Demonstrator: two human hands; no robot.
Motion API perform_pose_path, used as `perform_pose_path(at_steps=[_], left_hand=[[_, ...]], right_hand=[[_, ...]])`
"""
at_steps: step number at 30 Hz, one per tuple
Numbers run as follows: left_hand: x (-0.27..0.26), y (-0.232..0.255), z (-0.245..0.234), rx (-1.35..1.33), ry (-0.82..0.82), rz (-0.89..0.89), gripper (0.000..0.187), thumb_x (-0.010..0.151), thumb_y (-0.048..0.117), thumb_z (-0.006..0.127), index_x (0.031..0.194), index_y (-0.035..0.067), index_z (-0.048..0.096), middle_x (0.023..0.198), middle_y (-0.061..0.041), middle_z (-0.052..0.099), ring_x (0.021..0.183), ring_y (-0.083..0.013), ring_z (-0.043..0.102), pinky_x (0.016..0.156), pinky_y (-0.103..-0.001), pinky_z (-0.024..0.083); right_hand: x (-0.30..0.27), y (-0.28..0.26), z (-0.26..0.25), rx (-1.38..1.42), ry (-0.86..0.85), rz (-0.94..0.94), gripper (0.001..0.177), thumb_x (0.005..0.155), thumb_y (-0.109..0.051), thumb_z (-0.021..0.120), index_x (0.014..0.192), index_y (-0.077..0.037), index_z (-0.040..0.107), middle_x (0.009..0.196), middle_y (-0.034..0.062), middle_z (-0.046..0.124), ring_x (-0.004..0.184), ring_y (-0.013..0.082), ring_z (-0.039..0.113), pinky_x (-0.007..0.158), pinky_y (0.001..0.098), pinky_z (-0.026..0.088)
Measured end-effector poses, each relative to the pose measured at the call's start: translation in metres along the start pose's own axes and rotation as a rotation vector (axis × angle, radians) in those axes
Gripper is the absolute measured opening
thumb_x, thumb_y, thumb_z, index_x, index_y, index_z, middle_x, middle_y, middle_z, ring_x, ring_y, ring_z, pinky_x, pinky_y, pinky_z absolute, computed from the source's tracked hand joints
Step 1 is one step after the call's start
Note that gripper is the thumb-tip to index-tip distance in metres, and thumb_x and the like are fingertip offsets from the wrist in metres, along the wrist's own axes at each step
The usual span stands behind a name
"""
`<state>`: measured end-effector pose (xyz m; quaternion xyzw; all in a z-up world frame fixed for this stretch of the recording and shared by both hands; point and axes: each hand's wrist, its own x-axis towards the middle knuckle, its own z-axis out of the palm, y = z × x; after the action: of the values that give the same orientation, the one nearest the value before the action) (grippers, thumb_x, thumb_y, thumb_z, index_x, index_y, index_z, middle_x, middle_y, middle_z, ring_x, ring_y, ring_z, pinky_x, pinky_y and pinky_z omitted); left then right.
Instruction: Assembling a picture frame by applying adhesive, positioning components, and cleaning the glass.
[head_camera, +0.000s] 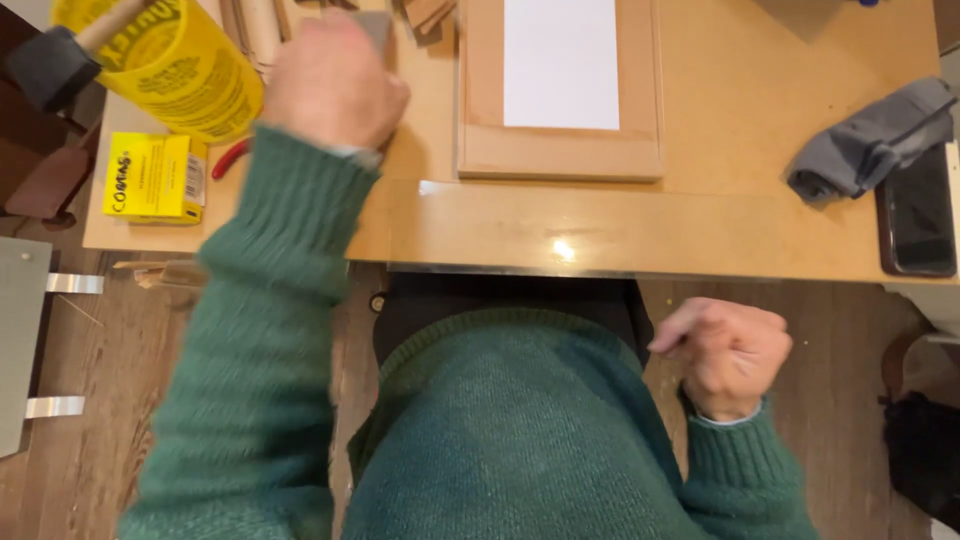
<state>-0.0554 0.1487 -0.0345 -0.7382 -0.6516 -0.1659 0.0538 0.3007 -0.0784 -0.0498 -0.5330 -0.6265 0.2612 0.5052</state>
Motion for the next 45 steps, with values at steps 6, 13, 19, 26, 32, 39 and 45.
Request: perform_pose_path(at_steps=[6,13,19,26,32,39,45], left_hand=[[-0.095,0.019,-0.105,-0.151,0.079,0.085,0.032,0.1,0.021,0.078,0.097,-0.005,0.06,0.09,-0.021,0.063,0.079,-0.037,0.064,0.071,-0.049,0.053],[-0.149,0.094,-0.099,-1.061,-0.194,0.204,0.033,0.087,0.012,0.078,0.113,0.002,0.059,0.108,-0.012,0.066,0.092,-0.0222,0.073,0.078,-0.03,0.064],[-0.134,0.101,-0.091,-0.958,-0.332,0.325,0.031,0.089,0.022,0.079,0.101,0.001,0.061,0.096,-0.016,0.067,0.078,-0.0296,0.07,0.066,-0.038,0.057],[-0.064,0.048,-0.051,-0.633,-0.226,0.22,0.02,0.101,0.024,0.065,0.102,0.004,0.069,0.075,-0.017,0.073,0.065,-0.0336,0.072,0.063,-0.044,0.057],[-0.006,0.029,-0.013,-0.448,-0.317,0.096,0.025,0.104,0.022,0.059,0.099,0.001,0.071,0.084,-0.026,0.07,0.076,-0.0427,0.069,0.073,-0.052,0.055],[0.013,0.027,0.022,-0.539,-0.438,0.076,0.028,0.104,0.026,0.055,0.103,0.004,0.071,0.087,-0.021,0.072,0.083,-0.0403,0.069,0.078,-0.052,0.053],[0.017,0.026,0.027,-0.563,-0.447,0.057,0.029,0.103,0.03,0.055,0.104,0.006,0.071,0.09,-0.018,0.073,0.085,-0.0381,0.07,0.08,-0.05,0.054]], right_hand=[[0.008,-0.003,0.028,0.337,-0.342,0.013,0.049,0.111,-0.038,0.055,0.079,-0.003,0.067,0.072,0.01,0.072,0.06,0.0158,0.067,0.056,0.0264,0.053],[0.035,-0.04,0.078,0.82,-0.365,0.269,0.071,0.107,-0.036,0.066,0.158,-0.001,0.031,0.152,0.0215,0.055,0.14,0.0281,0.059,0.121,0.0395,0.049],[0.046,-0.028,0.051,0.702,-0.275,0.235,0.072,0.104,-0.029,0.072,0.158,0.0,0.034,0.143,0.0232,0.06,0.129,0.031,0.065,0.113,0.0465,0.054],[0.131,-0.024,0.019,-0.39,-0.309,-0.29,0.059,0.095,-0.02,0.081,0.145,0.0,0.059,0.135,0.0186,0.061,0.122,0.0288,0.064,0.104,0.0362,0.056],[0.162,-0.004,0.017,-0.663,-0.554,-0.41,0.038,0.086,-0.015,0.085,0.122,-0.011,0.075,0.128,0.0076,0.07,0.107,0.0291,0.063,0.093,0.0397,0.055],[0.17,0.0,0.039,-0.598,-0.598,-0.435,0.037,0.086,-0.016,0.084,0.122,-0.012,0.075,0.131,0.0077,0.068,0.113,0.029,0.064,0.097,0.0395,0.055],[0.182,-0.007,0.08,-0.561,-0.637,-0.483,0.037,0.087,-0.02,0.084,0.122,-0.012,0.075,0.13,0.0084,0.069,0.115,0.0288,0.064,0.098,0.0396,0.055]])
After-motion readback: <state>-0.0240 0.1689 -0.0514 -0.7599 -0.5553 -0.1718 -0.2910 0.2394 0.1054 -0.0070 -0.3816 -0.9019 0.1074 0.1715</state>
